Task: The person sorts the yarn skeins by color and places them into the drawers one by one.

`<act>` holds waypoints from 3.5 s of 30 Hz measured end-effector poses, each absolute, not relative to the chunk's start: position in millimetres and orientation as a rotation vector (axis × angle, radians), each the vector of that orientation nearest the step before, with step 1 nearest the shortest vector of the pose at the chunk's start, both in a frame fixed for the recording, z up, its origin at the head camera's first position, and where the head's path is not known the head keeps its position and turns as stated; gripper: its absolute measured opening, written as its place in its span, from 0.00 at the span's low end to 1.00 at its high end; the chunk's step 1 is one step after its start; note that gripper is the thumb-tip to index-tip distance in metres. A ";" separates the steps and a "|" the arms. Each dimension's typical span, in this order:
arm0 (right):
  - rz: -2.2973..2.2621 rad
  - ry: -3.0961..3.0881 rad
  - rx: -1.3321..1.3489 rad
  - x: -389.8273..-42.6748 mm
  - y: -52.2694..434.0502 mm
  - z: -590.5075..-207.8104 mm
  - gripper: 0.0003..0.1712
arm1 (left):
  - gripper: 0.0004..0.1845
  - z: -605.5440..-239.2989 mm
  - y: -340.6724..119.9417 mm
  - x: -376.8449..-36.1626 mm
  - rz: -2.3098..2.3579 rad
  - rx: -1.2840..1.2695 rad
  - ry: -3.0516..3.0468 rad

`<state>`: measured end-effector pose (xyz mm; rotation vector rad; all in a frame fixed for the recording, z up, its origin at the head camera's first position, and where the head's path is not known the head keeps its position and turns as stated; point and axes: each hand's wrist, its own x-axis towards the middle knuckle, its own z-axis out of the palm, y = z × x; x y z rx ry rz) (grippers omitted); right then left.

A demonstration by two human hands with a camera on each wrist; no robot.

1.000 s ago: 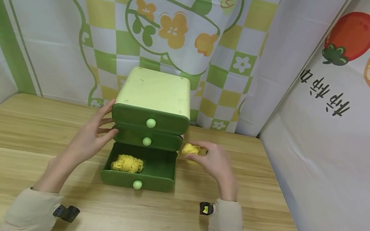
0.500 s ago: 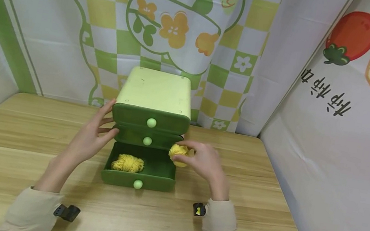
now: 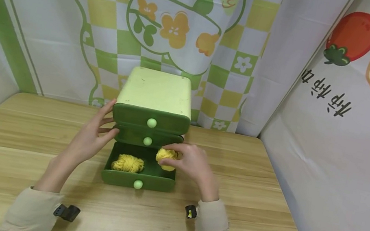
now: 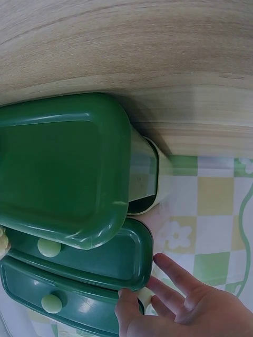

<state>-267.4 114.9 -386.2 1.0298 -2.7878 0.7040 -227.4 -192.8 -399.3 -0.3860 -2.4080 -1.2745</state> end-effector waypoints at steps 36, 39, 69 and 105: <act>0.570 -2.840 1.205 -265.0 88.7 -404.4 0.30 | 0.46 -399.2 -193.7 -227.0 -1.279 -0.401 -2.402; 0.590 -2.840 1.216 -264.9 89.1 -404.8 0.28 | 0.46 -399.7 -193.8 -227.5 -1.279 -0.402 -2.401; 0.881 -2.790 1.468 -256.4 88.3 -391.0 0.16 | 0.47 -398.1 -193.4 -228.0 -1.282 -0.398 -2.404; 1.152 -3.617 1.411 -233.0 81.6 -387.2 0.37 | 0.46 -398.2 -192.5 -227.0 -1.277 -0.391 -2.417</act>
